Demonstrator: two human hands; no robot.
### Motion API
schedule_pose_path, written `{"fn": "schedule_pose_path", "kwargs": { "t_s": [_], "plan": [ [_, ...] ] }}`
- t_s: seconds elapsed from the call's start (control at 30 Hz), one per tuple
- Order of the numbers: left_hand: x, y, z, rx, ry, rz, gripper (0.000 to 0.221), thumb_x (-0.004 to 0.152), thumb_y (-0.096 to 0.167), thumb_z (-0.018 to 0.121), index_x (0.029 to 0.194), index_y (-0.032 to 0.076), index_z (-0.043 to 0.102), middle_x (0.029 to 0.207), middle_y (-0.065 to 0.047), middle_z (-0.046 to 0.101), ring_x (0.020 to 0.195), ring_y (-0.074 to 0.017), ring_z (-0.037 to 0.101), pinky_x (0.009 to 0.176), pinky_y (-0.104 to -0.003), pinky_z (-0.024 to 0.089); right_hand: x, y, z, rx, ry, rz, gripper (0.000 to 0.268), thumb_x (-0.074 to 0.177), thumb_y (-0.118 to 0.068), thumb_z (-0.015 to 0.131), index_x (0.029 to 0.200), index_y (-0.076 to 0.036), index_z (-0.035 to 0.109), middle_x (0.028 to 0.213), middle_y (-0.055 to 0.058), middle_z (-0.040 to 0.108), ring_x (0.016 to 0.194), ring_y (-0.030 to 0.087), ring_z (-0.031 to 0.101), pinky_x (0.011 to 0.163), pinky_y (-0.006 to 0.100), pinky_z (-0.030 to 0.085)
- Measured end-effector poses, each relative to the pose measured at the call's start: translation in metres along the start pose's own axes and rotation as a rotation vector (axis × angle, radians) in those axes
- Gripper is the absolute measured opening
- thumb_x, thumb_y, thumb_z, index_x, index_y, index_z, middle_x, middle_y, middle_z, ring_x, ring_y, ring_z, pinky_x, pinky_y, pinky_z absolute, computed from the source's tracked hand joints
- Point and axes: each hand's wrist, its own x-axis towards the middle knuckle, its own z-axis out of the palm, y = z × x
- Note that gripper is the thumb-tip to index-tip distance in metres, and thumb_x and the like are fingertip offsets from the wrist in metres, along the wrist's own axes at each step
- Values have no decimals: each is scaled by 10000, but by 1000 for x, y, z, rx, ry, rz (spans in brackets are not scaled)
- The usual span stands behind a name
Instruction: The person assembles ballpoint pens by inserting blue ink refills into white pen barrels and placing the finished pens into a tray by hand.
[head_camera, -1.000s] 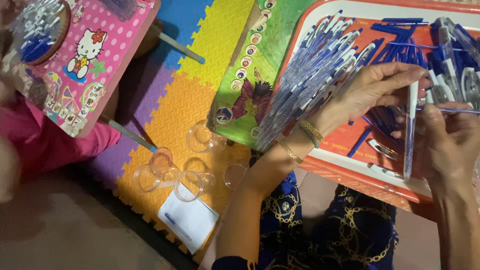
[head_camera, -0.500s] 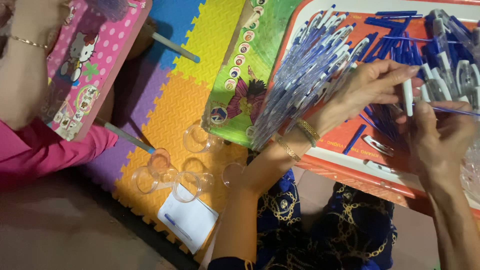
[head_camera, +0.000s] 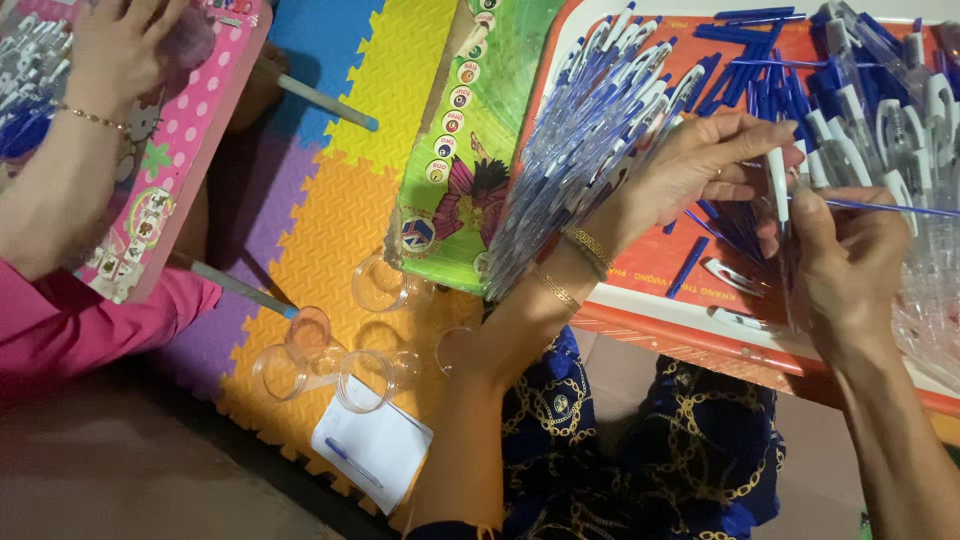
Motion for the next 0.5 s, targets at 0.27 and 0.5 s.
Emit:
{"fn": "schedule_pose_path", "kwargs": {
  "t_s": [0.27, 0.5],
  "plan": [
    [-12, 7, 17, -48, 60, 58, 545, 790, 409, 890, 1087, -18, 728, 1040, -250, 839, 990, -337, 822, 842, -503, 721, -1, 13, -19, -355, 0, -157, 341, 1374, -185, 623, 1131, 48, 567, 900, 189, 672, 708, 193, 603, 662, 337, 466],
    [19, -33, -7, -388, -312, 265, 298, 1118, 129, 829, 1293, -108, 786, 1256, -270, 818, 1128, -391, 800, 949, -488, 683, 11, 18, -25, -128, 62, -9, 282, 1302, -244, 677, 1232, -92, 450, 831, 89, 531, 672, 140, 527, 658, 328, 433]
  ]
}}
